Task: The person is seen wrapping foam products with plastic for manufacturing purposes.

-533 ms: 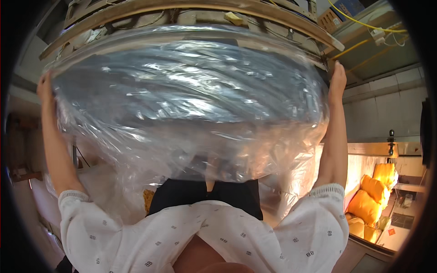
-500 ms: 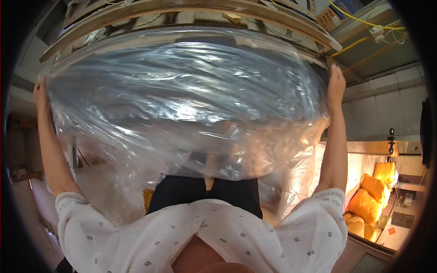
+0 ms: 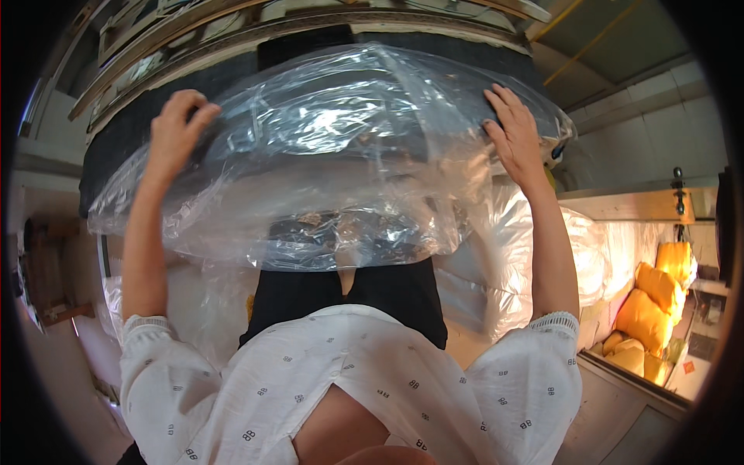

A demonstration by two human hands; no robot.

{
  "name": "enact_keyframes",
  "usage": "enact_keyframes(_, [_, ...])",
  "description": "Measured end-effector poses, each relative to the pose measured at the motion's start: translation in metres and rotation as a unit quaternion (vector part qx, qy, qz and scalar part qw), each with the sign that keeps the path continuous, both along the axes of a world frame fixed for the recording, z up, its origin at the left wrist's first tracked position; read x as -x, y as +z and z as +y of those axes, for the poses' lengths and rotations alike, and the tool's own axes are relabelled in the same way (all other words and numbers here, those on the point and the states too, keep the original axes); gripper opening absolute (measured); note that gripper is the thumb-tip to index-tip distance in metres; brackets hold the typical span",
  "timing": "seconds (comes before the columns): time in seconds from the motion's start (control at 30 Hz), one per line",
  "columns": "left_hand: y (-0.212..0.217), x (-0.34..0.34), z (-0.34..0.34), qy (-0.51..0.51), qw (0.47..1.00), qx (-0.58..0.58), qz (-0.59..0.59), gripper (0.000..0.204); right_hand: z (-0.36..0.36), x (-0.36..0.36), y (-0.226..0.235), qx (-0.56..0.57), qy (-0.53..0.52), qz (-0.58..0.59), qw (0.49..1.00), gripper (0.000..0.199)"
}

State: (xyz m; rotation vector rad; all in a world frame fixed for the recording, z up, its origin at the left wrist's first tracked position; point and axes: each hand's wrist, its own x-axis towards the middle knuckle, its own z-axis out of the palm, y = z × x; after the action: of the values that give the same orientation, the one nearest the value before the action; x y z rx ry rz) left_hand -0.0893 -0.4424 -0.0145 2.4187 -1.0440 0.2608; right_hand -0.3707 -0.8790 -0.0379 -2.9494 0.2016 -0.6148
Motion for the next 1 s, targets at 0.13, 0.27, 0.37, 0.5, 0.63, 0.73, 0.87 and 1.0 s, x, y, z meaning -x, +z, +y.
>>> enact_keyframes(0.13, [-0.017, 0.028, -0.021, -0.08, 0.984, 0.135, -0.083, 0.017, -0.017, 0.003, 0.0, 0.005, -0.001, 0.039, 0.999, 0.047])
enact_keyframes(0.27, [-0.008, 0.022, 0.037, 0.05, 0.989, 0.14, -0.012, 0.013, -0.023, 0.014, -0.007, 0.016, -0.057, 0.052, 0.997, 0.049])
enact_keyframes(0.37, [-0.015, -0.032, 0.164, 0.084, 0.992, 0.092, 0.021, 0.016, 0.004, 0.003, -0.006, 0.039, 0.017, 0.063, 0.997, 0.049])
enact_keyframes(0.5, [0.013, -0.026, 0.198, 0.052, 0.991, -0.12, 0.003, 0.018, 0.004, -0.029, -0.006, 0.023, -0.035, 0.058, 0.997, 0.05])
enact_keyframes(0.63, [0.016, -0.046, 0.132, 0.031, 0.992, -0.117, 0.047, 0.029, -0.043, -0.048, -0.015, 0.046, -0.074, 0.009, 0.996, 0.051])
enact_keyframes(0.73, [-0.008, -0.051, 0.092, -0.01, 0.999, 0.03, 0.016, 0.021, -0.075, -0.047, -0.015, 0.044, -0.226, 0.075, 0.97, 0.057])
enact_keyframes(0.87, [-0.009, -0.042, 0.069, 0.046, 0.994, 0.097, -0.006, 0.022, -0.057, -0.041, -0.002, 0.13, -0.228, 0.002, 0.965, 0.045])
enact_keyframes(1.0, [0.032, -0.017, 0.047, 0.117, 0.988, -0.004, 0.102, 0.037, 0.087, -0.07, 0.044, -0.082, 0.042, -0.069, 0.993, 0.018])
